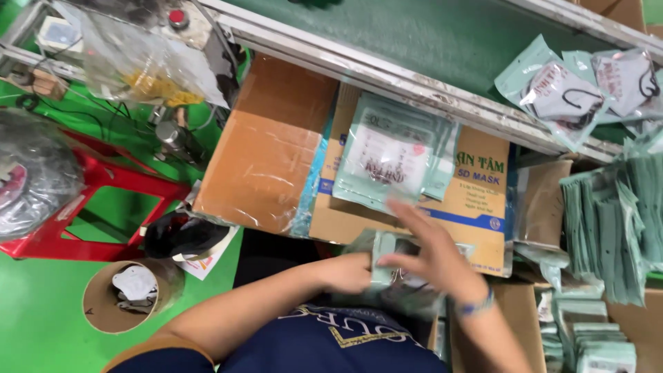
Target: Packing stacks of 5D masks into plastic packaging and organizing them into cardboard shipping boxes at a conveyor belt.
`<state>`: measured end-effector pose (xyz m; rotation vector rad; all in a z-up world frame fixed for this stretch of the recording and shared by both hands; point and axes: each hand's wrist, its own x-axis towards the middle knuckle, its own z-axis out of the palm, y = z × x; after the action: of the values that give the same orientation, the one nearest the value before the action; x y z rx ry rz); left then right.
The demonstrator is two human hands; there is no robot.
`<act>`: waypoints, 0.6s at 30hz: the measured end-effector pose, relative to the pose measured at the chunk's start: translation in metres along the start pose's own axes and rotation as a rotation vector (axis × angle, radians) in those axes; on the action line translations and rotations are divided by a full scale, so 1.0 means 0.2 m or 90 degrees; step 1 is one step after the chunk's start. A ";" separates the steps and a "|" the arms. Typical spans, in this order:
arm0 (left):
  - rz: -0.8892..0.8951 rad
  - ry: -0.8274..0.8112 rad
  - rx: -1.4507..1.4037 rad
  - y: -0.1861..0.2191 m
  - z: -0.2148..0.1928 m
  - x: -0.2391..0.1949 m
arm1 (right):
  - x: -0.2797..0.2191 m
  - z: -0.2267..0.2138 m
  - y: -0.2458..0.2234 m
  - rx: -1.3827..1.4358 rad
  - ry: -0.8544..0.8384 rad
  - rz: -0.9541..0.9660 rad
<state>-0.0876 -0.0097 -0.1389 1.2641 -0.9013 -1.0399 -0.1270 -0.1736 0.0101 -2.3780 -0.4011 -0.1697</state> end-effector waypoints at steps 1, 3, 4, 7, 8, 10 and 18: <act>0.050 -0.040 0.071 0.07 0.01 0.02 | -0.01 -0.02 0.11 0.150 -0.099 0.101; -0.108 -0.002 0.287 0.26 -0.01 0.01 | -0.14 0.05 0.28 0.219 -0.110 0.213; -0.267 0.041 0.502 0.36 -0.02 0.01 | -0.19 0.07 0.38 0.288 -0.124 0.324; 0.213 0.373 0.521 0.56 -0.08 -0.09 | -0.25 0.05 0.39 0.397 0.055 0.332; 0.210 0.371 0.520 0.63 -0.10 -0.08 | -0.28 0.07 0.42 0.399 0.055 0.334; 0.234 0.377 0.524 0.76 -0.15 -0.08 | -0.32 0.10 0.47 0.409 0.115 0.399; 0.197 0.289 0.551 0.62 -0.18 -0.01 | -0.25 0.07 0.27 0.314 0.191 0.304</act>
<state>-0.0403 0.0046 -0.0187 1.8852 -1.1766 -0.0578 -0.1564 -0.2140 -0.0451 -1.8563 0.2478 -0.1765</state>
